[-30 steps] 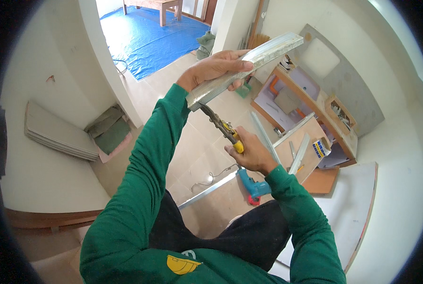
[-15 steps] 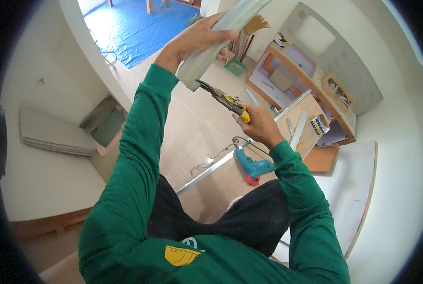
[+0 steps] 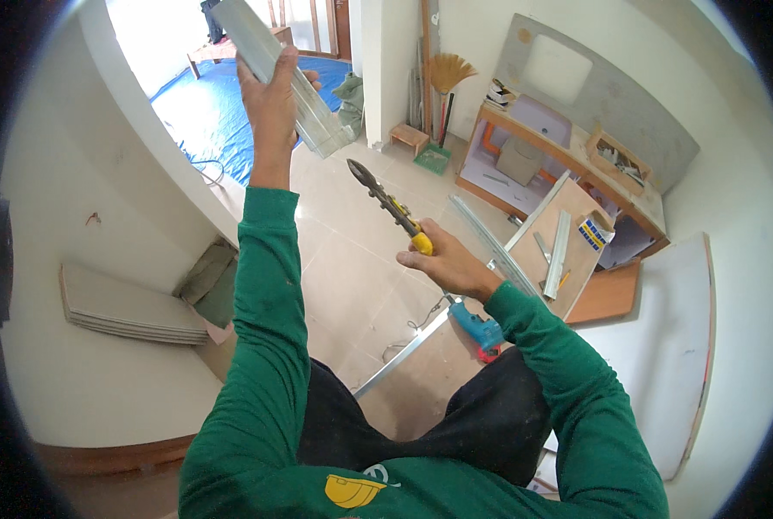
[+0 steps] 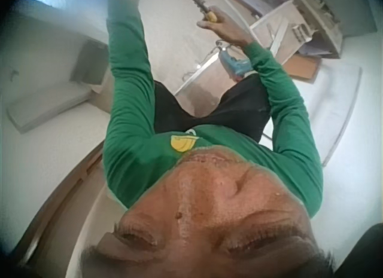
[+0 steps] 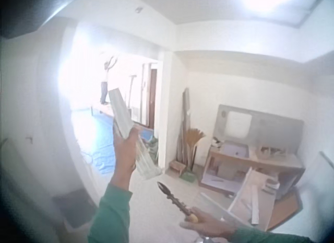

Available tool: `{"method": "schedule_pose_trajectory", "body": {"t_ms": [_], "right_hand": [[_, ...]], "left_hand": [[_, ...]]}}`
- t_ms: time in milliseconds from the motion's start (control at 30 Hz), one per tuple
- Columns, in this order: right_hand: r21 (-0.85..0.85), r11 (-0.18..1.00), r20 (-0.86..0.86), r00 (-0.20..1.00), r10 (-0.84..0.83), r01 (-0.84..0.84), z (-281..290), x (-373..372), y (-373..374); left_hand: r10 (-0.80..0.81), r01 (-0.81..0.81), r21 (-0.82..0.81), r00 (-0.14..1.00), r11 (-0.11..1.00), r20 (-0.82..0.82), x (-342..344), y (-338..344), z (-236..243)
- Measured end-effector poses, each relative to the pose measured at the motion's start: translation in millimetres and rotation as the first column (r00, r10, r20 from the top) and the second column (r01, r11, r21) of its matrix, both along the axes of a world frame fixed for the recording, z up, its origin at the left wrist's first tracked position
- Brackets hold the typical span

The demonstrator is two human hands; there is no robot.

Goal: The person measures and marks a metal strip using a square and pencil, then cuts it with tin snips. The person then moves to a doorway and fits the cut strip into a ceiling channel.

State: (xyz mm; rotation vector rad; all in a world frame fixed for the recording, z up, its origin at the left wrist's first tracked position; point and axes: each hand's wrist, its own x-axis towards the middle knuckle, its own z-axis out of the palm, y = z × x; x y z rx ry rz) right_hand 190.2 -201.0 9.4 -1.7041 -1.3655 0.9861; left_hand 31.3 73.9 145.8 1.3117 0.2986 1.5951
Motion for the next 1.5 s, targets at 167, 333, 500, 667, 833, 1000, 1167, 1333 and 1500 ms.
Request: {"method": "schedule_pose_trajectory", "body": {"t_ms": [167,333,500,667,833,1000,1167,1333,1500], "right_hand": [[0.021,0.997,-0.001,0.997,-0.074,0.074,8.4,-9.1,2.2],[0.068,0.994,-0.034,0.996,-0.081,0.083,7.1,-13.9,7.8],[0.065,0.986,-0.032,0.988,-0.152,0.153,17.4,-21.4,11.2],[0.066,0.981,-0.007,0.983,-0.183,0.183,20.2,-22.2,15.1],[0.056,0.981,0.050,0.981,-0.189,0.186,17.8,-22.7,18.2],[0.040,0.983,0.026,0.983,-0.179,0.178,18.7,-24.8,19.5],[0.041,0.980,0.038,0.980,-0.196,0.195,16.4,-22.5,22.2],[0.019,0.985,0.023,0.984,-0.174,0.173,18.3,-27.2,24.7],[0.018,0.984,0.026,0.984,-0.176,0.176,13.7,-23.0,25.7]], "left_hand": [[0.127,-0.130,0.036,0.990,0.991,0.058,7.3,-6.7,1.2],[0.166,-0.168,0.037,0.984,0.985,0.061,13.6,-9.1,-4.0],[0.189,-0.193,0.040,0.978,0.980,0.093,23.1,-11.5,-7.8],[0.206,-0.213,0.060,0.973,0.975,0.106,27.9,-3.2,-13.2],[0.266,-0.279,0.143,0.958,0.950,0.104,29.0,13.2,-21.1],[0.298,-0.305,0.113,0.951,0.946,0.080,27.3,13.3,-21.4],[0.198,-0.202,0.047,0.978,0.978,0.072,24.7,-6.5,-15.4],[0.210,-0.217,0.067,0.973,0.974,0.101,22.2,3.9,-16.9],[0.194,-0.197,0.043,0.978,0.979,0.080,26.8,-0.1,-18.9]]}}
